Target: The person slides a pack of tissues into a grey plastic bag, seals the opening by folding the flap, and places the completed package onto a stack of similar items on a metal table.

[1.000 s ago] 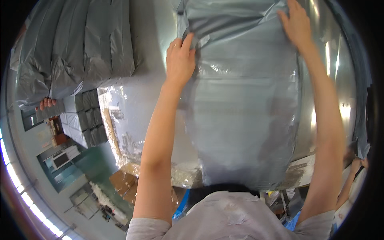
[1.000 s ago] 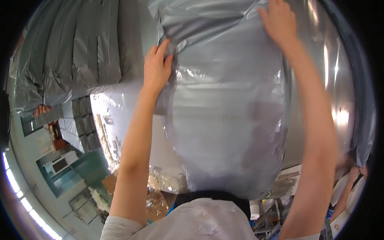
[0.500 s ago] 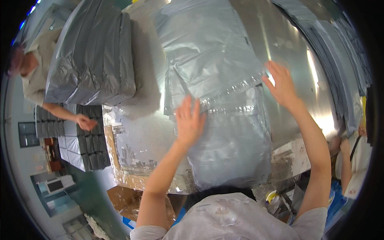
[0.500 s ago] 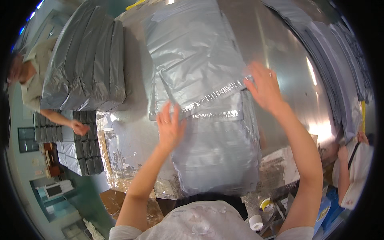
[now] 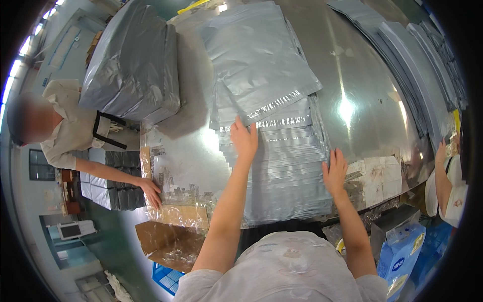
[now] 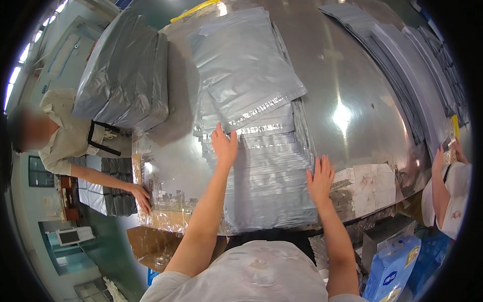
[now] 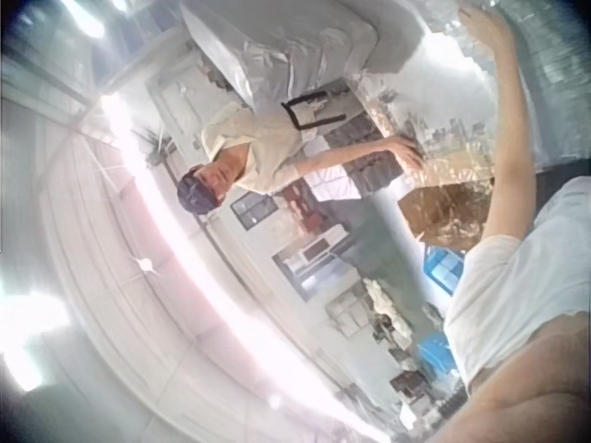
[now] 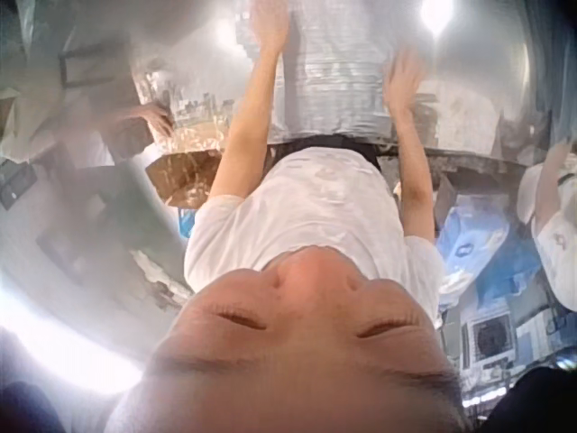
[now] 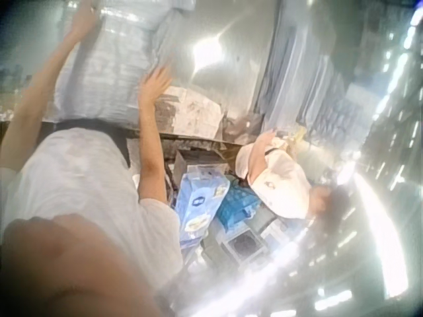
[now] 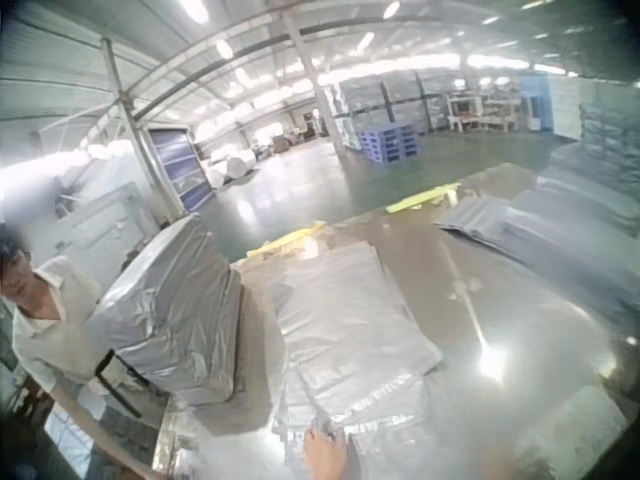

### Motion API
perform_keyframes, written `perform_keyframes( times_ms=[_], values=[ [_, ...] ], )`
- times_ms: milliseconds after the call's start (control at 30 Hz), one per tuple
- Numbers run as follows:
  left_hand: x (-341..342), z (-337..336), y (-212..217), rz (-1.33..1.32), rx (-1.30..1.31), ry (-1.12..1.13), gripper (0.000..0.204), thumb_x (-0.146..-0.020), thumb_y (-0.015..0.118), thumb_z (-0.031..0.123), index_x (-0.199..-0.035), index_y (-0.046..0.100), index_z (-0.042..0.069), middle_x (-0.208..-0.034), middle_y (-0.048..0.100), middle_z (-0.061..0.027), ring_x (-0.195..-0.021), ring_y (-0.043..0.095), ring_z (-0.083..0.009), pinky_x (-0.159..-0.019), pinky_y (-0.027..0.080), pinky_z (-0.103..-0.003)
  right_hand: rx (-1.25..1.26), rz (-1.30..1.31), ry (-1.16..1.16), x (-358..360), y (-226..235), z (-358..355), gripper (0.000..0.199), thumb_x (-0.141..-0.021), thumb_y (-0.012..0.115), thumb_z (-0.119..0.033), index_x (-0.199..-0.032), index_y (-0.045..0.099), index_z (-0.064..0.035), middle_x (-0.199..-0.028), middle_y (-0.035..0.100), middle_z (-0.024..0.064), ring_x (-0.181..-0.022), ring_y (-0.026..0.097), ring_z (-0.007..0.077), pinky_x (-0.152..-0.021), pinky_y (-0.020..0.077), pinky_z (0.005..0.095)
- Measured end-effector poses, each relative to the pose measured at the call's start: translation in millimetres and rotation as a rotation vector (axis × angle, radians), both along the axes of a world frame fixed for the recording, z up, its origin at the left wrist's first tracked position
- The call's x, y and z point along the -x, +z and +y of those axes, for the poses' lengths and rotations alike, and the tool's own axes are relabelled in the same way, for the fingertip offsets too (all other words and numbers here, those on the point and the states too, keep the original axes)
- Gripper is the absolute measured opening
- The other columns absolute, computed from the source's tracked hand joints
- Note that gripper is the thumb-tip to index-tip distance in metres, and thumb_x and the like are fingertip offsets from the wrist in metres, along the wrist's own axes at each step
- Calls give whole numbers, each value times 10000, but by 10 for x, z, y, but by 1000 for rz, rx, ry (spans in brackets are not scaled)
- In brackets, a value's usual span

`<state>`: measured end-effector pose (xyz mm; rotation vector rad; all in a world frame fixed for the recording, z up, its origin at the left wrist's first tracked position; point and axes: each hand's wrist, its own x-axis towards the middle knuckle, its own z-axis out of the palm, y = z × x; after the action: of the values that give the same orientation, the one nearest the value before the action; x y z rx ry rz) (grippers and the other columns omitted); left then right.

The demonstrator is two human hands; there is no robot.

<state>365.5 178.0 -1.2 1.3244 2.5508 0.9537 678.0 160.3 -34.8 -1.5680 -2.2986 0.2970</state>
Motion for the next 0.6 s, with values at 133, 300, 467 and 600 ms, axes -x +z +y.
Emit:
perform_keyframes(
  times_ms=[133, 300, 467, 600],
  values=[
    [103, 325, -94, 78, 189, 36, 479, -754, 540, 103, -1195, 389, -7, -1029, 514, -217, -972, 483, -372, -800, 402, -436, 11, -39, -24, 13, -48, -161, 529, -836, 453, -272, -1245, 346, 46, -1350, 291, 186, -1265, 229, 326, -1027, 148, 457],
    [460, 327, -150, 92, 181, -28, 520, -702, 554, 39, -1200, 404, 57, -975, 530, -189, -917, 517, -343, -761, 419, -426, -2, -39, -25, 0, -44, -148, 539, -835, 445, -295, -1247, 350, 38, -1356, 293, 162, -1269, 225, 308, -1030, 142, 448],
    [889, -19, -38, 196, 190, 124, 532, -721, 582, 105, -1216, 400, 39, -1063, 491, -186, -1001, 475, -333, -823, 388, -438, -3, -26, -38, -2, -54, -160, 531, -824, 463, -285, -1237, 365, 35, -1346, 309, 164, -1263, 238, 309, -1024, 153, 451],
    [814, -528, -165, 129, 148, 339, 583, -771, 577, 213, -1266, 339, 20, -1229, 389, -202, -1154, 363, -336, -931, 290, -475, -3, -21, -35, -27, -73, -150, 535, -815, 477, -288, -1228, 375, 37, -1339, 318, 167, -1258, 245, 317, -1019, 160, 454]
  ],
)
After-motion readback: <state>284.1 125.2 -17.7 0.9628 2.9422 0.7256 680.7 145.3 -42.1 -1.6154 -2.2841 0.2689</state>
